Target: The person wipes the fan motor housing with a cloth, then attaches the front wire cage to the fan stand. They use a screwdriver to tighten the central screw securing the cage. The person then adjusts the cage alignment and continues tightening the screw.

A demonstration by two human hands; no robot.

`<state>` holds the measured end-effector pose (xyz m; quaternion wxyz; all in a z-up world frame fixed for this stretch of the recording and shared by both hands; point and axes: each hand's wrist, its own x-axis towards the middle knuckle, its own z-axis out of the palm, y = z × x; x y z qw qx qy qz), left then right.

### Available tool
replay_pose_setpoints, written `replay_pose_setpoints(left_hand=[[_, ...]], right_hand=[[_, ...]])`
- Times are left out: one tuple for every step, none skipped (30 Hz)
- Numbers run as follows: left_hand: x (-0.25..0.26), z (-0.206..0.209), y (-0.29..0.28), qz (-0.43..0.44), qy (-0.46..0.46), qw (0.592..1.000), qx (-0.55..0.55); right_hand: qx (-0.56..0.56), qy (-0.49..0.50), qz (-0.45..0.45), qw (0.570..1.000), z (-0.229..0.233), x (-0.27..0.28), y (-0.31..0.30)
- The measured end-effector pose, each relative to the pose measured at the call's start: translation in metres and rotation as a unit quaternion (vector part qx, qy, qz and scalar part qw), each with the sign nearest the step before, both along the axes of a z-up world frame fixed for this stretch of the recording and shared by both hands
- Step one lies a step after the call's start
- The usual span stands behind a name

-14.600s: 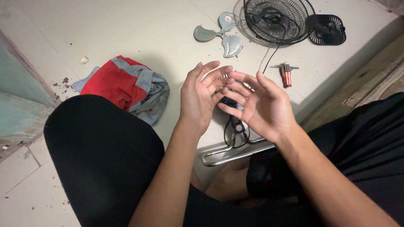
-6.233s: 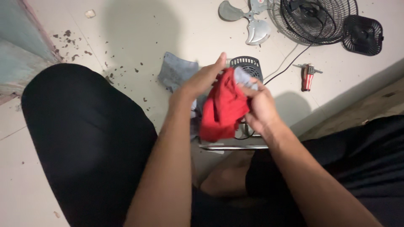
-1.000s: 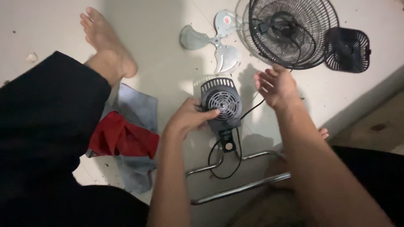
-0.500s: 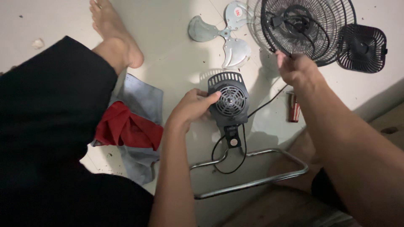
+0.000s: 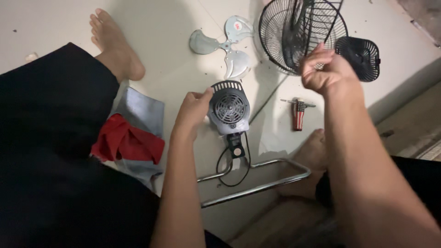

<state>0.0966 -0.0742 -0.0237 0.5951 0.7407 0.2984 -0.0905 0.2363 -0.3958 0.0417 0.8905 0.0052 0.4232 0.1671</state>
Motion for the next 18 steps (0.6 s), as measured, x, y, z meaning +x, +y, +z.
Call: replay_pose_setpoints(left_hand=[[-0.001,0.002,0.002,0.008,-0.003,1.0,0.01],[-0.002,0.003,0.003,0.024,-0.031,0.999,0.02],[-0.002,0.006,0.003,0.039,-0.059,0.997,0.029],[-0.003,0.01,0.004,0.054,-0.087,0.994,0.039],[-0.002,0.015,0.004,0.068,-0.101,0.992,0.028],[0.0,0.021,0.005,0.081,-0.116,0.99,0.017],[0.002,0.027,0.004,0.093,-0.13,0.987,0.005],[0.004,0.035,0.003,0.093,-0.156,0.983,-0.01],[0.009,0.044,0.002,0.092,-0.184,0.978,-0.024],[0.013,0.054,0.001,0.091,-0.211,0.972,-0.039],[0.015,0.063,0.0,0.08,-0.207,0.972,-0.082],[0.018,0.073,-0.002,0.068,-0.202,0.969,-0.124],[0.019,0.083,-0.001,0.044,-0.242,0.954,-0.168],[0.019,0.092,0.001,0.019,-0.281,0.936,-0.213],[0.019,0.101,0.001,0.012,-0.283,0.93,-0.236],[0.018,0.108,0.003,0.006,-0.286,0.923,-0.258],[0.017,0.114,0.002,-0.004,-0.289,0.915,-0.283],[0.016,0.118,0.001,-0.015,-0.286,0.916,-0.281]], right_hand=[[0.051,-0.008,0.041,0.998,0.005,-0.008,0.009],[0.102,-0.015,0.081,0.991,0.009,-0.014,0.017],[0.115,-0.018,0.089,0.989,0.011,-0.019,0.024],[0.128,-0.02,0.097,0.987,0.012,-0.022,0.031],[0.14,-0.022,0.104,0.984,0.011,-0.024,0.035],[0.158,-0.018,0.096,0.983,0.008,-0.027,0.037],[0.175,-0.013,0.086,0.981,0.002,-0.031,0.037],[0.192,-0.008,0.077,0.978,-0.004,-0.033,0.035],[0.154,-0.023,0.105,0.982,-0.009,-0.033,0.032],[0.115,-0.038,0.133,0.984,-0.016,-0.034,0.031],[0.077,-0.053,0.163,0.982,-0.024,-0.035,0.032],[0.033,-0.092,0.192,0.977,-0.028,-0.039,0.028],[-0.01,-0.13,0.22,0.967,-0.031,-0.045,0.024],[-0.053,-0.168,0.247,0.953,-0.032,-0.051,0.024],[-0.132,-0.184,0.254,0.94,-0.031,-0.056,0.024],[-0.209,-0.199,0.26,0.922,-0.029,-0.063,0.025],[-0.288,-0.213,0.261,0.896,-0.024,-0.07,0.024],[-0.331,-0.224,0.266,0.877,-0.02,-0.076,0.027]])
